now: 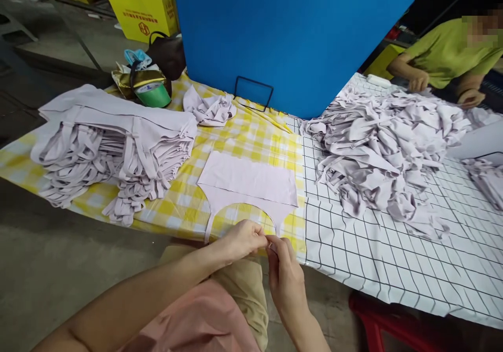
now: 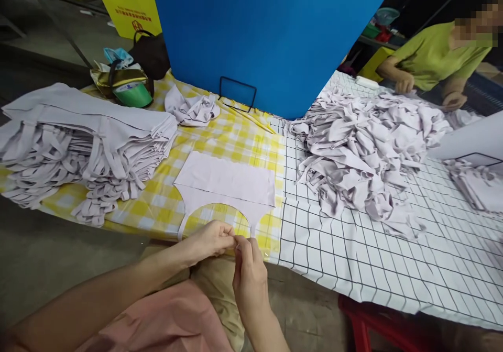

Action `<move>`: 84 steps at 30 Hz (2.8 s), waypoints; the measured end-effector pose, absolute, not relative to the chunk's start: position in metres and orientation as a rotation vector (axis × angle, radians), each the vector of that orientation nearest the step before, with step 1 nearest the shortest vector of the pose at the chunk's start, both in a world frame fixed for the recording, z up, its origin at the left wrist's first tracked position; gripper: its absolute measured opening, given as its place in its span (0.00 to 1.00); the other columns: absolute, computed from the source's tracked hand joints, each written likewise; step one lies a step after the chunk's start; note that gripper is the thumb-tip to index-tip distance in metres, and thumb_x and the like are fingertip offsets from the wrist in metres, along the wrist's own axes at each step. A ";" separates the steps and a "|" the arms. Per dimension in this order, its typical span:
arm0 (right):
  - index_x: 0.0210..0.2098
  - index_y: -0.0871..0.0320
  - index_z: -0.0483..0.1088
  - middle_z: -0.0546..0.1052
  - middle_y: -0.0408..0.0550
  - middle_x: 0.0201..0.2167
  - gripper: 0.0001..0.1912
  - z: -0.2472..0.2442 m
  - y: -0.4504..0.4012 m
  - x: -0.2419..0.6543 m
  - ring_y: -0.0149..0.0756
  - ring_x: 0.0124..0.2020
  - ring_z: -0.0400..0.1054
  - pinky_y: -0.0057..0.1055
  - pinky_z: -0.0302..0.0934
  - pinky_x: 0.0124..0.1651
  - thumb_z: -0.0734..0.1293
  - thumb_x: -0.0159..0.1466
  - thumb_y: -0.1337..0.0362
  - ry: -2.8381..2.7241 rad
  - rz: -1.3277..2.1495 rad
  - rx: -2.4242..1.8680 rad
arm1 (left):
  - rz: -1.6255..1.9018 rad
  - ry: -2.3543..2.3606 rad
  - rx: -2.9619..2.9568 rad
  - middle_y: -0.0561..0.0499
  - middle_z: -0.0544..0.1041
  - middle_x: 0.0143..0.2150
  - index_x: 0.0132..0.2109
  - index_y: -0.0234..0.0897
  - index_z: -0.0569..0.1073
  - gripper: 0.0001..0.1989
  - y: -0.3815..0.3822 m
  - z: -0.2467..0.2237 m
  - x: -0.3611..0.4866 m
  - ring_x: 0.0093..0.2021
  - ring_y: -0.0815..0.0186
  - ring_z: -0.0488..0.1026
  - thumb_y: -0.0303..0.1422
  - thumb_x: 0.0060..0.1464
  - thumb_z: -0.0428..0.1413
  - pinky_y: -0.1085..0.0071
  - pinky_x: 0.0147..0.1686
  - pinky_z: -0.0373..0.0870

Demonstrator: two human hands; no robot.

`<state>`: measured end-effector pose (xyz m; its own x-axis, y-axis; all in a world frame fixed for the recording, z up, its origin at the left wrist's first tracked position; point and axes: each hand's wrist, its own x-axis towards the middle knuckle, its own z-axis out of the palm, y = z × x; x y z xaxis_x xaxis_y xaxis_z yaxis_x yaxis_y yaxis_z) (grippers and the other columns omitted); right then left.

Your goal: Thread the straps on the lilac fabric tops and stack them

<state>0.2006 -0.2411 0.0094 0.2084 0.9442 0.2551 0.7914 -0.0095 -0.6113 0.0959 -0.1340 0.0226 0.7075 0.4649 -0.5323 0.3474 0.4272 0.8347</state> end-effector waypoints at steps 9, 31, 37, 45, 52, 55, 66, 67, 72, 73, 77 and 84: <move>0.37 0.55 0.65 0.67 0.45 0.29 0.10 0.019 -0.207 0.221 0.31 0.29 0.64 0.26 0.59 0.31 0.54 0.66 0.71 -1.788 0.081 -1.724 | 0.002 0.669 1.006 0.63 0.49 0.13 0.22 0.37 0.58 0.08 -0.103 0.035 0.101 0.14 0.77 0.43 0.32 0.45 0.48 0.76 0.18 0.45; 0.33 0.58 0.69 0.71 0.42 0.16 0.13 0.007 -0.130 0.270 0.32 0.18 0.64 0.27 0.57 0.26 0.53 0.60 0.67 -1.702 0.345 -2.017 | 0.428 0.671 2.631 0.47 0.72 0.36 0.35 0.32 0.73 0.05 -0.048 -0.012 0.138 0.41 0.61 0.67 0.25 0.53 0.51 0.67 0.40 0.66; 0.28 0.57 0.71 0.74 0.47 0.26 0.13 0.008 -0.121 0.277 0.34 0.25 0.67 0.27 0.56 0.28 0.56 0.61 0.68 -1.862 0.260 -2.011 | 0.489 0.783 2.358 0.49 0.71 0.36 0.35 0.33 0.75 0.05 -0.042 -0.020 0.142 0.39 0.64 0.68 0.26 0.52 0.54 0.70 0.40 0.66; 0.28 0.58 0.70 0.71 0.47 0.27 0.13 0.001 -0.113 0.280 0.32 0.23 0.64 0.27 0.49 0.25 0.56 0.62 0.73 -2.069 0.154 -2.116 | 0.488 0.785 2.286 0.50 0.69 0.33 0.32 0.33 0.75 0.06 -0.039 -0.023 0.142 0.36 0.67 0.69 0.30 0.53 0.54 0.73 0.37 0.65; 0.28 0.59 0.67 0.69 0.46 0.27 0.14 0.011 -0.107 0.275 0.32 0.25 0.64 0.27 0.48 0.26 0.55 0.59 0.79 -2.245 0.100 -2.181 | 0.479 0.758 2.283 0.50 0.69 0.33 0.31 0.33 0.75 0.06 -0.038 -0.021 0.141 0.35 0.67 0.68 0.28 0.53 0.54 0.73 0.37 0.64; 0.27 0.60 0.66 0.69 0.47 0.26 0.14 0.018 -0.106 0.270 0.33 0.26 0.64 0.27 0.48 0.26 0.56 0.57 0.82 -2.323 0.082 -2.205 | 0.475 0.743 2.282 0.51 0.69 0.33 0.30 0.34 0.75 0.06 -0.037 -0.022 0.141 0.35 0.67 0.67 0.27 0.52 0.54 0.74 0.37 0.64; 0.31 0.61 0.65 0.70 0.51 0.30 0.14 0.031 -0.103 0.257 0.38 0.32 0.66 0.28 0.52 0.29 0.55 0.56 0.83 -2.506 0.031 -2.224 | 0.451 0.755 2.271 0.52 0.68 0.30 0.26 0.33 0.73 0.05 -0.036 -0.019 0.143 0.32 0.69 0.66 0.25 0.49 0.54 0.75 0.34 0.61; 0.31 0.61 0.65 0.70 0.52 0.30 0.14 0.031 -0.103 0.257 0.38 0.32 0.66 0.28 0.52 0.29 0.55 0.56 0.83 -2.509 0.029 -2.225 | 0.446 0.755 2.269 0.52 0.68 0.30 0.26 0.33 0.73 0.06 -0.036 -0.018 0.143 0.32 0.69 0.66 0.24 0.48 0.54 0.75 0.33 0.61; 0.30 0.60 0.64 0.69 0.49 0.28 0.14 0.028 -0.101 0.260 0.35 0.29 0.66 0.27 0.50 0.28 0.54 0.56 0.83 -2.502 0.039 -2.207 | 0.433 0.759 2.255 0.51 0.69 0.31 0.26 0.33 0.72 0.05 -0.037 -0.015 0.142 0.33 0.68 0.66 0.24 0.48 0.54 0.75 0.34 0.61; 0.29 0.60 0.64 0.69 0.49 0.28 0.14 0.027 -0.100 0.262 0.34 0.28 0.66 0.27 0.50 0.28 0.54 0.56 0.83 -2.501 0.045 -2.197 | 0.431 0.758 2.252 0.51 0.69 0.31 0.26 0.33 0.72 0.05 -0.037 -0.015 0.142 0.34 0.68 0.67 0.25 0.48 0.54 0.75 0.35 0.62; 0.29 0.60 0.64 0.69 0.48 0.28 0.14 0.021 -0.098 0.270 0.33 0.27 0.65 0.26 0.50 0.27 0.54 0.57 0.82 -2.508 0.081 -2.119 | 0.420 0.761 2.240 0.51 0.70 0.31 0.25 0.33 0.71 0.05 -0.036 -0.017 0.142 0.33 0.68 0.67 0.26 0.48 0.55 0.75 0.34 0.62; 0.29 0.58 0.64 0.71 0.45 0.27 0.11 0.012 -0.096 0.282 0.30 0.23 0.64 0.24 0.50 0.25 0.56 0.58 0.78 -2.466 0.190 -1.952 | 0.419 0.759 2.221 0.51 0.70 0.32 0.27 0.33 0.71 0.02 -0.034 -0.023 0.143 0.32 0.68 0.67 0.28 0.46 0.56 0.75 0.33 0.61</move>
<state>0.2823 -0.0956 0.0116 -0.2322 0.9692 -0.0817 0.9703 0.2250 -0.0886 0.1430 -0.0336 -0.0234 0.7717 0.6328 0.0642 0.3910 -0.5516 0.7368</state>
